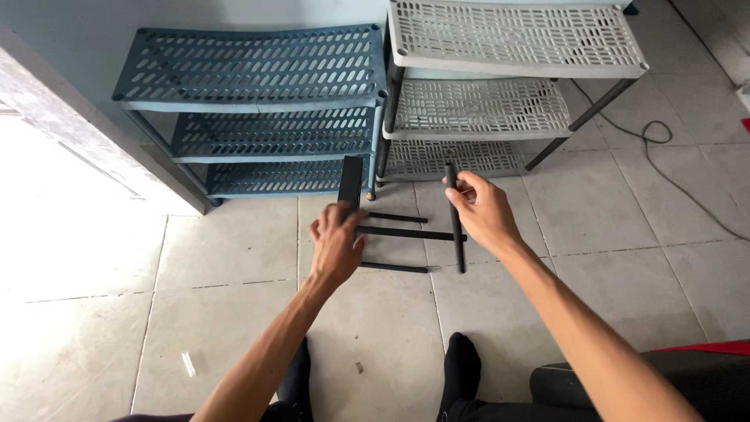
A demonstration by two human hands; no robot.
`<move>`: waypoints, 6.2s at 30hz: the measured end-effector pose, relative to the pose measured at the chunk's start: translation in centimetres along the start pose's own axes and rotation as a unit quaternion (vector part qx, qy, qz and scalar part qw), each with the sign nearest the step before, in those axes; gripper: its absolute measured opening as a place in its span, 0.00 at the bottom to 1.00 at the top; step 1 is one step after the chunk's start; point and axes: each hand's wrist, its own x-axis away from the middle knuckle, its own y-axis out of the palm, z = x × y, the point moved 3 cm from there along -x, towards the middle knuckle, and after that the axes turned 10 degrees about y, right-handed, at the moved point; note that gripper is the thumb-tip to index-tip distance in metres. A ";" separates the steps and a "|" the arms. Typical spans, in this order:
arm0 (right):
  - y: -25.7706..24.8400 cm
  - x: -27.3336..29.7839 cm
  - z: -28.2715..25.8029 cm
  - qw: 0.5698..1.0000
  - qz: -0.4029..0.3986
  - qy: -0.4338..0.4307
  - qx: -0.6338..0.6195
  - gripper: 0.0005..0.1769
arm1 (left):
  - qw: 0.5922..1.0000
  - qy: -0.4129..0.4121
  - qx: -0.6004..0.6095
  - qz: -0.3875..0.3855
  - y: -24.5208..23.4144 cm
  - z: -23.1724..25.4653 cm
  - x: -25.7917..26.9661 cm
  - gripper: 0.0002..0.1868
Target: The person takes apart a small black plastic shelf on the tiled floor, detaching its legs and frame tubes by hand. They then disassemble a blue plastic shoe rack, lifting off its perforated shelves and pulling out the support poles, laying the parts on the floor.
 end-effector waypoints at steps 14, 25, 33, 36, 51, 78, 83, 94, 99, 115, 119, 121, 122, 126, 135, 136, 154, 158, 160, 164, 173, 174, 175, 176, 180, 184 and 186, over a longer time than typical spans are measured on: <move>1.6 1.0 3.8 0.970 0.012 0.103 -0.218 0.14 | 0.930 0.184 -0.266 -0.175 6.2 -2.0 -1.3 0.33; 2.8 0.6 5.7 0.964 0.032 0.120 -0.235 0.15 | 0.914 0.135 -0.336 -0.181 1.9 -6.9 0.6 0.45; 4.6 0.0 9.6 0.922 0.040 0.184 -0.338 0.20 | 0.962 0.182 -0.193 -0.072 3.3 -2.4 0.8 0.21; 5.0 -0.6 13.0 0.869 0.057 0.253 -0.422 0.18 | 0.979 0.166 -0.030 -0.114 7.3 2.5 0.4 0.10; 7.0 2.8 15.3 0.953 0.154 -0.115 0.234 0.15 | 0.983 0.021 0.147 -0.112 17.0 0.7 -2.5 0.06; 23.2 -2.2 34.6 0.948 0.026 0.306 0.088 0.13 | 0.966 -0.141 0.124 -0.177 28.7 -7.6 0.9 0.39; 24.0 -2.2 35.0 0.944 0.042 0.303 0.121 0.18 | 0.965 -0.149 0.125 -0.174 28.3 -8.4 1.1 0.40; 24.5 -2.1 35.6 0.936 0.010 0.321 0.145 0.30 | 0.963 -0.143 0.123 -0.191 26.9 -8.2 0.8 0.42; 24.3 -2.0 35.3 0.932 -0.013 0.335 0.138 0.31 | 0.966 -0.132 0.116 -0.189 26.5 -7.9 0.8 0.42; 13.6 2.1 17.0 0.982 0.116 0.145 0.038 0.28 | 0.984 -0.005 0.070 -0.161 14.3 -1.2 -0.4 0.28; 11.3 3.9 12.3 0.985 0.142 0.098 0.014 0.27 | 0.981 0.025 0.092 -0.171 9.3 1.7 0.0 0.17; 10.4 4.1 10.2 0.986 0.153 0.055 0.022 0.27 | 0.977 0.021 0.089 -0.194 6.9 2.6 -0.1 0.15; 9.9 4.2 9.2 0.986 0.161 0.022 0.030 0.28 | 0.978 0.031 0.080 -0.192 5.6 3.0 -0.4 0.15; 8.3 3.8 5.6 0.989 0.114 -0.048 0.076 0.28 | 0.983 0.087 0.049 -0.153 0.7 3.6 -1.3 0.13; 5.2 3.9 -3.0 0.969 -0.048 -0.163 0.180 0.28 | 0.977 0.146 -0.046 -0.147 -8.1 1.7 -2.3 0.19; 4.8 4.2 -3.6 0.967 -0.063 -0.160 0.189 0.28 | 0.977 0.141 -0.053 -0.153 -8.6 1.5 -2.2 0.19; 11.2 2.3 -5.6 0.945 -0.168 -0.184 0.211 0.30 | 0.978 0.085 -0.067 -0.178 -8.7 -3.5 -1.9 0.29; 13.8 2.0 -5.4 0.938 -0.185 -0.199 0.216 0.28 | 0.980 0.045 -0.080 -0.175 -9.3 -5.5 -1.2 0.35; 15.0 1.3 -5.9 0.934 -0.194 -0.205 0.219 0.27 | 0.986 0.061 -0.069 -0.141 -9.2 -6.2 -0.8 0.37; 16.9 0.9 -6.2 0.938 -0.211 -0.170 0.217 0.22 | 0.982 0.050 -0.075 -0.163 -7.2 -7.8 -0.4 0.30; 19.6 -0.3 -6.0 0.956 -0.210 -0.096 0.182 0.20 | 0.983 0.001 -0.055 -0.176 -6.0 -9.1 -0.6 0.19; 19.9 -0.4 -5.7 0.959 -0.206 -0.096 0.169 0.20 | 0.982 0.005 -0.055 -0.178 -6.0 -9.3 -0.7 0.19; 20.2 -0.6 -5.5 0.959 -0.208 -0.095 0.170 0.19 | 0.982 0.009 -0.057 -0.178 -6.0 -9.4 -0.8 0.19; 20.5 -0.7 -5.2 0.958 -0.210 -0.094 0.171 0.17 | 0.983 0.013 -0.056 -0.173 -6.0 -9.5 -0.8 0.20; 21.8 -1.1 -4.1 0.959 -0.225 -0.092 0.146 0.16 | 0.985 0.035 -0.057 -0.157 -6.1 -9.7 -0.8 0.20; 22.2 -1.2 -2.8 0.957 -0.268 -0.096 0.056 0.21 | 0.985 0.035 -0.052 -0.160 -5.8 -9.8 -0.7 0.16; 22.3 -1.5 -2.6 0.955 -0.279 -0.093 0.039 0.22 | 0.985 0.021 -0.048 -0.166 -5.7 -9.9 -0.8 0.17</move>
